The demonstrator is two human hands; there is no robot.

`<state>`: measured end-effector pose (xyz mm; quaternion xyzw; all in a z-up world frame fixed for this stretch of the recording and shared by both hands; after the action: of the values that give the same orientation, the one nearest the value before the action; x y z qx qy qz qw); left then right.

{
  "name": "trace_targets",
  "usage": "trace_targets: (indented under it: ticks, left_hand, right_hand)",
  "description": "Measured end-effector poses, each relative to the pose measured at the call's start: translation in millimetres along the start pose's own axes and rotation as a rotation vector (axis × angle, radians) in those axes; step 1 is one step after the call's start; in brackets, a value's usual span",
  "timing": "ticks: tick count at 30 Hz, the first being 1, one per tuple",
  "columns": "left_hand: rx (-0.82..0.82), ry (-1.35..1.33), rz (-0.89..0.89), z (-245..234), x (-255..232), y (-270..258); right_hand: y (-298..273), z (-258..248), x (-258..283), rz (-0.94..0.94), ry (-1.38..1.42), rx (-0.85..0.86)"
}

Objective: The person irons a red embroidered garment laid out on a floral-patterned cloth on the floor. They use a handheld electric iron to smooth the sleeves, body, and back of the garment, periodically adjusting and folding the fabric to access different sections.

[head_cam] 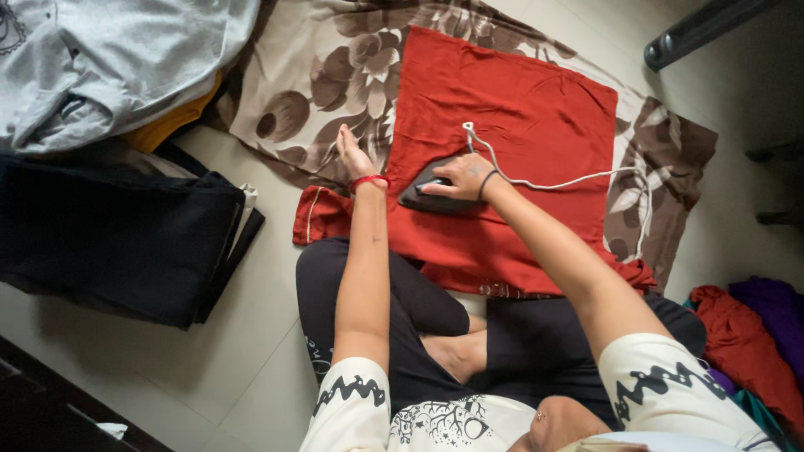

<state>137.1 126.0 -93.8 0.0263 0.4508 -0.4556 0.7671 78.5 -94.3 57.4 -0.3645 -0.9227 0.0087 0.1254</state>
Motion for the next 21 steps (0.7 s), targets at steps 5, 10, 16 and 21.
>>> trace_targets:
  ticks: [5,10,16,21]
  left_hand:
    - [-0.012,0.068,0.009,-4,-2,-2]
    - [-0.037,0.086,0.002,-10,-1,1]
    - [-0.052,0.136,0.03,-20,-2,8]
    - [-0.045,0.075,0.053,-13,2,11]
  right_hand:
    - [32,2,13,0.051,-0.003,0.005]
    - [42,-6,5,0.189,0.041,-0.085]
    - [38,-13,-23,0.336,0.098,-0.213]
    - [17,1,-13,0.208,0.042,-0.031]
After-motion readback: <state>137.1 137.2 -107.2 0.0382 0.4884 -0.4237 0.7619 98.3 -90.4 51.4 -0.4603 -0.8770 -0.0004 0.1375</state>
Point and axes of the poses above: each hand's wrist, its own y-axis towards the middle knuckle, its own z-axis out of the palm, x = y × z, the point moved 9 cm from there along y, towards the middle knuckle, and after that the axes turned 4 degrees about -x, right-handed, at the moved point
